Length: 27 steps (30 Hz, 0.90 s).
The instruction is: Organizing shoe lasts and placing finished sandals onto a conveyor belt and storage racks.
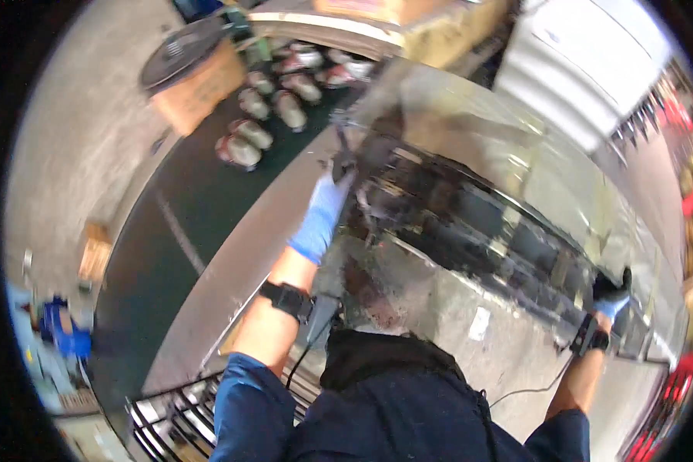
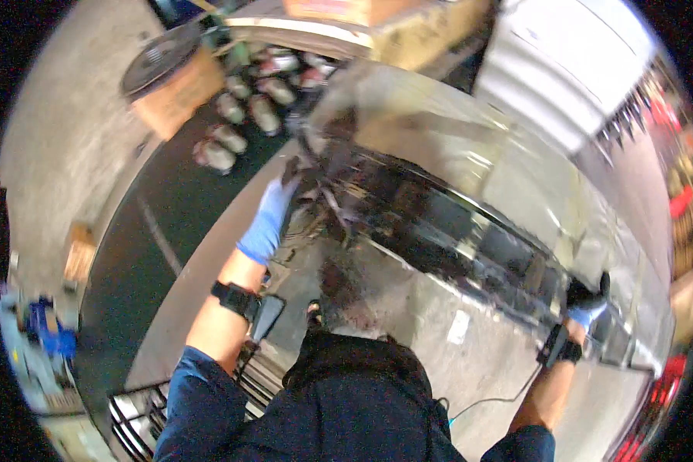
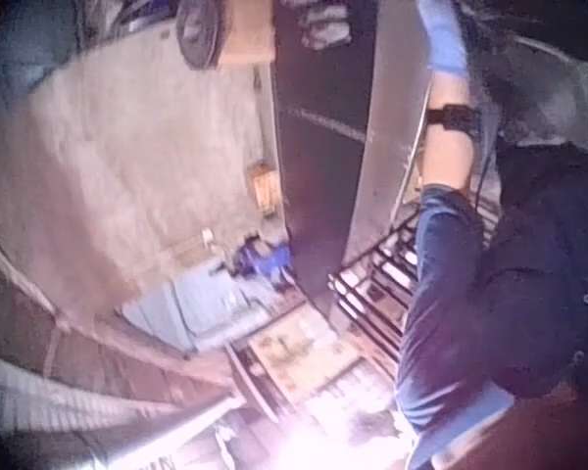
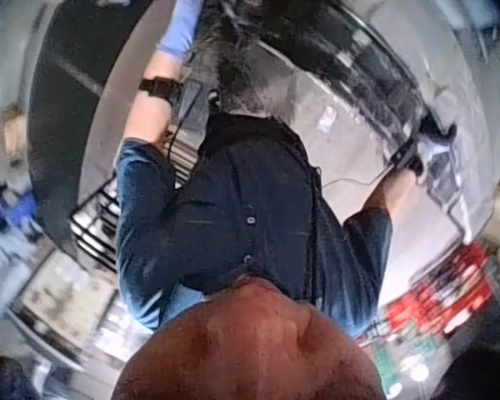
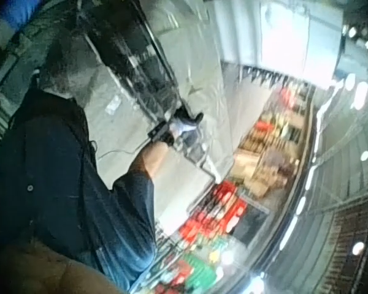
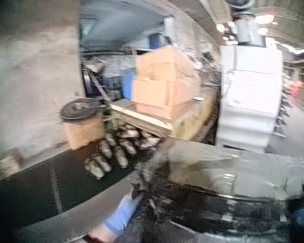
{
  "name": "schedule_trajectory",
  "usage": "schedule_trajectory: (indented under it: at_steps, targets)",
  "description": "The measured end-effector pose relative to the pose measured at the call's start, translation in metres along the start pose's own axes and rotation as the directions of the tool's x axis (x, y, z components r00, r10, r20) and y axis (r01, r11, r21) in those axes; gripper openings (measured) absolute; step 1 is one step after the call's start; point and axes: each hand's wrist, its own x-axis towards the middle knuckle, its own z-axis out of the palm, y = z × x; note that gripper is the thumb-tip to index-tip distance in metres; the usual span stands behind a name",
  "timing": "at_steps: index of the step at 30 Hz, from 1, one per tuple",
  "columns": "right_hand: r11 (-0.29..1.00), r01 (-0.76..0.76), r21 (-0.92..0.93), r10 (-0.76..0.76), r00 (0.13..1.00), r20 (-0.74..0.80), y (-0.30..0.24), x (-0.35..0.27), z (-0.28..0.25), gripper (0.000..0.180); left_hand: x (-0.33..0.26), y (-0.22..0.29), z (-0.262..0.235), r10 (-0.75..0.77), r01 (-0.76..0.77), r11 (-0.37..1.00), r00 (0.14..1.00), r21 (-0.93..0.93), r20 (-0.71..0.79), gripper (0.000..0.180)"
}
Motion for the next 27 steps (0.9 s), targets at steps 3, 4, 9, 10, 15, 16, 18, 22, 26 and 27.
schedule_trajectory:
  at_steps: [3,4,9,10,15,16,18,22,26,27]
  targets:
    - [0.998,0.002,0.060,0.010,0.982,-0.190,0.013,-0.025,0.040,0.048,0.086,0.034,0.047,-0.209,0.508,0.227,0.859,-0.831,0.468,0.038]
    - [0.998,0.001,0.059,0.009,0.983,-0.184,0.008,-0.017,0.028,0.050,0.114,0.032,0.063,-0.292,0.571,0.170,0.807,-0.803,0.513,0.040]
    - [0.982,0.185,-0.022,-0.185,0.954,-0.236,0.023,0.007,0.043,0.038,0.240,-0.008,0.126,0.096,0.170,0.266,0.975,-0.949,0.202,0.042]
    - [0.973,0.229,0.015,-0.214,0.930,-0.300,0.017,-0.004,0.047,0.034,0.247,0.000,0.167,0.180,0.062,0.231,0.978,-0.971,0.105,0.043]
    - [0.946,0.303,-0.116,-0.322,0.835,-0.446,0.009,-0.022,0.025,0.031,0.215,0.111,0.154,-0.039,0.584,0.082,0.812,-0.808,0.583,0.048]
    - [0.943,0.333,-0.007,-0.312,0.876,-0.367,0.016,-0.022,0.042,0.028,0.233,0.089,0.146,-0.056,0.560,0.095,0.829,-0.823,0.557,0.048]
    - [0.786,0.437,-0.437,-0.585,0.754,-0.298,0.009,-0.009,0.002,0.030,0.241,0.094,0.159,0.164,0.455,0.186,0.859,-0.871,0.484,0.046]
    - [0.966,0.237,-0.104,-0.258,0.850,-0.460,0.014,-0.018,0.031,0.037,0.251,0.094,0.150,0.073,0.597,0.133,0.790,-0.791,0.609,0.046]
    - [0.990,0.142,-0.017,-0.142,0.962,-0.234,0.020,-0.029,0.035,0.050,0.222,-0.002,0.162,0.401,0.121,0.506,0.843,-0.854,0.357,0.042]
    - [0.989,0.142,-0.038,-0.147,0.943,-0.297,0.013,-0.040,0.029,0.054,0.189,0.076,0.130,0.732,0.724,0.128,0.392,-0.677,0.558,0.043]
